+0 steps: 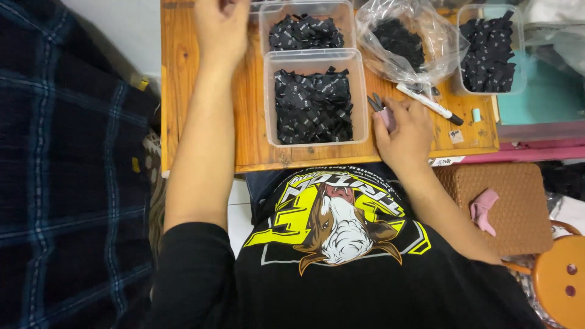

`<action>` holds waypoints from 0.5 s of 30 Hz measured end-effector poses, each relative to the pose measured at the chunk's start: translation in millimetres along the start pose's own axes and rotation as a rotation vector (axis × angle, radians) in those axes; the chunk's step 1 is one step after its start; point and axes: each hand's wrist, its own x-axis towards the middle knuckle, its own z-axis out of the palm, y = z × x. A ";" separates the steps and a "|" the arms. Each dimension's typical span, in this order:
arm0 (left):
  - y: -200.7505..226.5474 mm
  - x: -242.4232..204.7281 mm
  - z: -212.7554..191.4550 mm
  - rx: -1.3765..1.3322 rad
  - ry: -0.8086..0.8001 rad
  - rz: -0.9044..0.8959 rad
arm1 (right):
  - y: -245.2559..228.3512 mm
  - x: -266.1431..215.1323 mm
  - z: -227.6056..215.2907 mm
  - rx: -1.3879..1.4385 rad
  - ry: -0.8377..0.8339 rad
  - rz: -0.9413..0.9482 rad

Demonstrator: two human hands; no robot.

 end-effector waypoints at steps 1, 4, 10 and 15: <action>-18.9 -6.2 -4.1 -0.071 0.114 -0.095 | -1.7 1.5 -1.2 0.003 -0.013 0.027; -19.3 -15.3 -13.9 -0.193 0.109 -0.170 | -6.0 8.3 -14.8 0.022 0.127 -0.110; -44.1 -16.8 2.5 -0.310 0.158 -0.199 | -38.6 75.0 -74.9 0.063 0.194 -0.423; -35.1 -23.6 -3.6 -0.097 0.105 -0.179 | -16.8 169.6 -30.4 -0.048 -0.087 -0.592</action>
